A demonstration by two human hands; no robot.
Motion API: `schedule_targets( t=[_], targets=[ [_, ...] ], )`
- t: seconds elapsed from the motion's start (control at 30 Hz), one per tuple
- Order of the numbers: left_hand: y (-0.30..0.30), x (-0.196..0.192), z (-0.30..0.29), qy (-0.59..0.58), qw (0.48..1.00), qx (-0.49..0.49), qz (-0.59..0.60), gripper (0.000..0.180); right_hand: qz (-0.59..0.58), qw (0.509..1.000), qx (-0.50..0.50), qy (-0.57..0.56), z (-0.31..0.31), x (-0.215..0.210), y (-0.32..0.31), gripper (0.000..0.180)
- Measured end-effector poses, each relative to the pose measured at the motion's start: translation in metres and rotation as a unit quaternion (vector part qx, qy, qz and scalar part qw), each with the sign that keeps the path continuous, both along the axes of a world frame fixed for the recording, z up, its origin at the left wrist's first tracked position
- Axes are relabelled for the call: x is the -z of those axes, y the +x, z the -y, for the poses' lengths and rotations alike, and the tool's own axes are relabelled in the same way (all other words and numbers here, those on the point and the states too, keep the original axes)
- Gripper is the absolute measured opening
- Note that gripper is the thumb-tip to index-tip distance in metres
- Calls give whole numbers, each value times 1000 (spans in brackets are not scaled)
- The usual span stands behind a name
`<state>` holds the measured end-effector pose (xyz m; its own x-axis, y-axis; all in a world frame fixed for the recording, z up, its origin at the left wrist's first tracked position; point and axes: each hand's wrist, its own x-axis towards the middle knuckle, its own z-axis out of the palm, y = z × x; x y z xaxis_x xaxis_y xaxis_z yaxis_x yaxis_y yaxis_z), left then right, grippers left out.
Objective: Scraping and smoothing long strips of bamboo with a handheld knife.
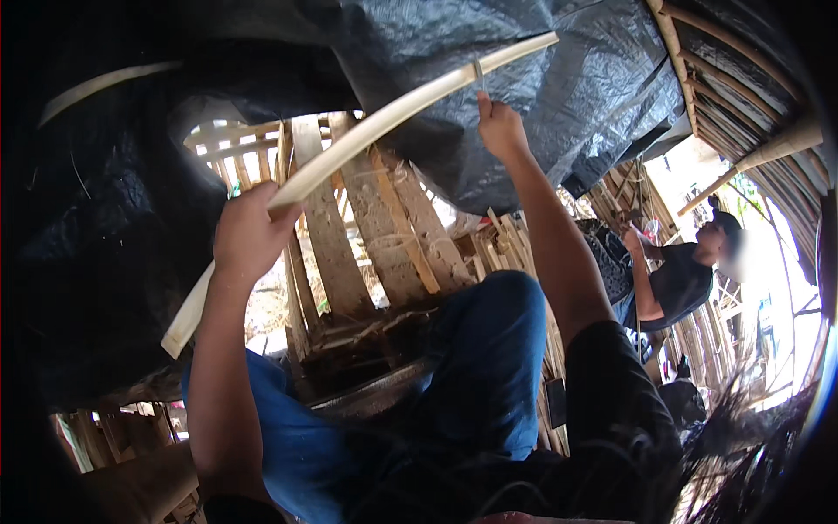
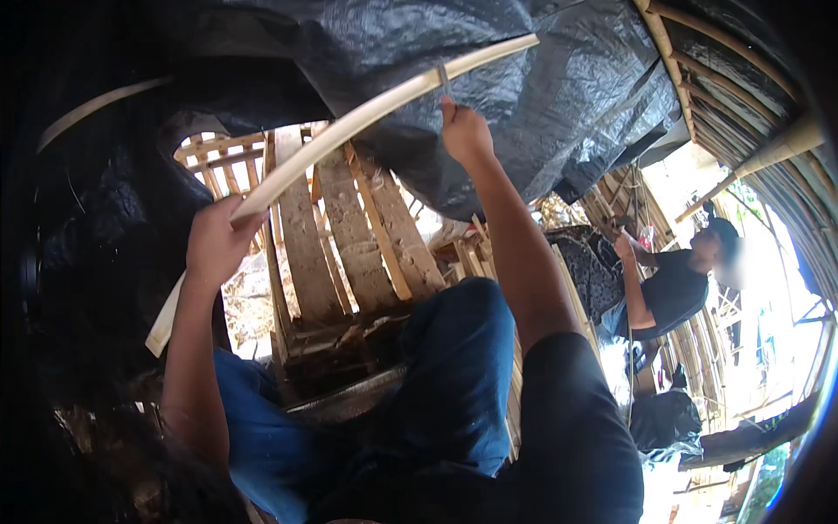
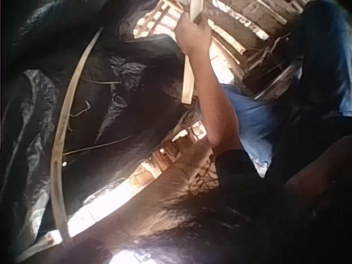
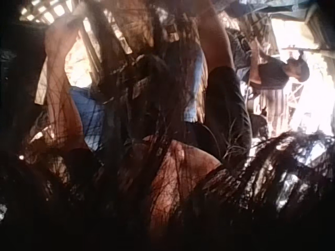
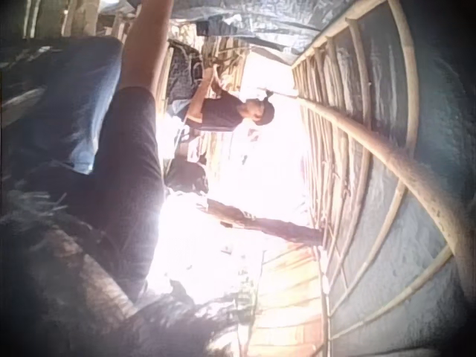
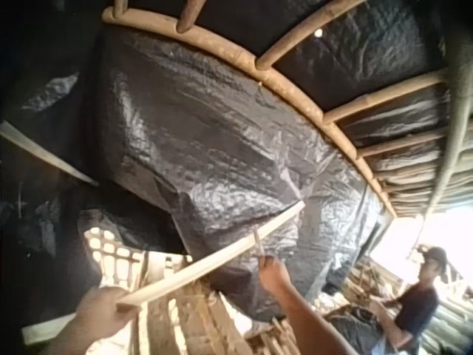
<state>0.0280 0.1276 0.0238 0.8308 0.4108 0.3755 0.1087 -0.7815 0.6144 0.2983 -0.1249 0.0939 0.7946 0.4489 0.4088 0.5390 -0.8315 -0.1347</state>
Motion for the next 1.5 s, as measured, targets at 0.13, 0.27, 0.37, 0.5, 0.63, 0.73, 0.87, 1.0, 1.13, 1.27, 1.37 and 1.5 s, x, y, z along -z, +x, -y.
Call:
schedule_targets(
  t=[0.13,0.27,0.37,0.5,0.63,0.73,0.87,1.0,1.13,1.27,1.37,1.5],
  targets=[
    [-10,21,-10,31,999,-12,5,32,11,995,-90,-47,-10,30,-26,56],
    [-15,17,-4,18,1000,-12,-7,34,33,990,50,128,35,7,45,59],
    [-8,24,-11,67,997,-30,-8,31,86,971,81,209,51,-22,55,58],
    [-10,10,-29,179,982,-54,-22,27,52,975,-96,192,16,-47,-22,38],
    [-4,6,-35,240,970,-42,-2,24,83,962,-235,112,-19,1,-51,31],
    [-4,14,-31,256,966,-8,38,31,40,939,-338,50,-22,47,-51,20],
    [-8,27,-32,247,969,-2,11,33,-129,946,-298,-21,-12,48,-69,32],
    [1,30,-28,208,978,22,18,31,-58,943,-325,-43,-2,56,-72,27],
    [2,15,-14,253,963,-31,85,40,3,958,-285,18,0,42,-62,24],
    [3,-14,19,294,890,-62,342,68,46,971,-204,113,19,12,-57,20],
    [2,-13,23,308,863,-50,396,61,189,921,-172,293,44,-2,-46,14],
    [-6,-5,26,272,863,-66,420,40,341,830,-107,428,71,-19,-45,15]
  ],
)
